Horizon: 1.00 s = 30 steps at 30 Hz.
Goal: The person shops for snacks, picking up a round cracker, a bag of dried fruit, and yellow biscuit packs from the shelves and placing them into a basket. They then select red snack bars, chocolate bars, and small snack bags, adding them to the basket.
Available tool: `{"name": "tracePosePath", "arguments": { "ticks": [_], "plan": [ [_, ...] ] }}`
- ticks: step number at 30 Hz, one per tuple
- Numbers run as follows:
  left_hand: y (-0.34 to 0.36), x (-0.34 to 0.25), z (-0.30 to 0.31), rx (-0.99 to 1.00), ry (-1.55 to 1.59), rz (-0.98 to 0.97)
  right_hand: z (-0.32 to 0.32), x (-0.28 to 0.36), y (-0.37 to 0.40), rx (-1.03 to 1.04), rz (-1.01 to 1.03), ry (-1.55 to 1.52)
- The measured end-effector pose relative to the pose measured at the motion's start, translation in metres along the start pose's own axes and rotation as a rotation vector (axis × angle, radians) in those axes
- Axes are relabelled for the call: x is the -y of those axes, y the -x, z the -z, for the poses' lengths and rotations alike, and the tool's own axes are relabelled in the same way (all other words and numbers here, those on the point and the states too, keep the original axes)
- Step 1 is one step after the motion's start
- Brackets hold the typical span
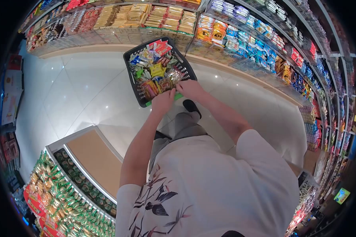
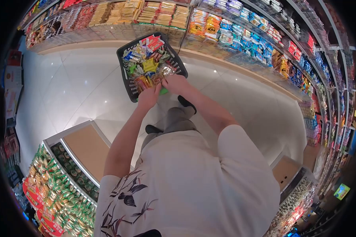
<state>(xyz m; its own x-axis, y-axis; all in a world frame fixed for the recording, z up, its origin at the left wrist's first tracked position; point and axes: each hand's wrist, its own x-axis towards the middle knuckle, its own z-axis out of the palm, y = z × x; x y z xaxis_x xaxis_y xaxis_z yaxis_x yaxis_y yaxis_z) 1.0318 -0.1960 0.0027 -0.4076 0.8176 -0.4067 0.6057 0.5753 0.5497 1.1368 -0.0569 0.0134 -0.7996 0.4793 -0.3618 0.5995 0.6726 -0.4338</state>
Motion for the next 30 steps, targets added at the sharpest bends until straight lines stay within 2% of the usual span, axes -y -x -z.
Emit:
{"name": "tracePosePath", "arguments": {
  "ticks": [2, 5, 8, 11, 14, 20, 23, 26, 28, 30],
  "plan": [
    [-0.003, -0.028, -0.008, 0.002, 0.035, 0.048, 0.014, -0.026, 0.003, 0.055, 0.074, 0.009],
    [-0.014, -0.069, -0.020, 0.172, 0.370, 0.222, 0.035, -0.067, 0.006, 0.135, 0.189, 0.013],
    [-0.026, -0.121, -0.026, 0.207, 0.476, 0.403, 0.057, -0.107, 0.002, 0.177, 0.269, -0.003],
    [-0.036, -0.160, -0.053, 0.139, 0.393, 0.407, 0.078, -0.144, 0.001, 0.205, 0.362, 0.040],
    [-0.046, -0.192, -0.083, -0.023, 0.270, 0.422, 0.096, -0.170, 0.002, 0.195, 0.399, 0.015],
    [-0.048, -0.240, -0.113, -0.206, 0.237, 0.508, 0.109, -0.206, 0.004, 0.282, 0.473, 0.078],
    [-0.041, -0.251, -0.136, -0.364, 0.159, 0.547, 0.097, -0.221, 0.008, 0.183, 0.625, 0.125],
    [-0.043, -0.263, -0.158, -0.473, 0.069, 0.617, 0.105, -0.226, 0.020, 0.174, 0.665, 0.150],
    [-0.034, -0.279, -0.169, -0.506, 0.053, 0.605, 0.099, -0.237, 0.035, 0.080, 0.689, 0.142],
    [-0.021, -0.293, -0.181, -0.523, 0.086, 0.617, 0.104, -0.247, 0.052, 0.172, 0.674, 0.185]
  ]
}}
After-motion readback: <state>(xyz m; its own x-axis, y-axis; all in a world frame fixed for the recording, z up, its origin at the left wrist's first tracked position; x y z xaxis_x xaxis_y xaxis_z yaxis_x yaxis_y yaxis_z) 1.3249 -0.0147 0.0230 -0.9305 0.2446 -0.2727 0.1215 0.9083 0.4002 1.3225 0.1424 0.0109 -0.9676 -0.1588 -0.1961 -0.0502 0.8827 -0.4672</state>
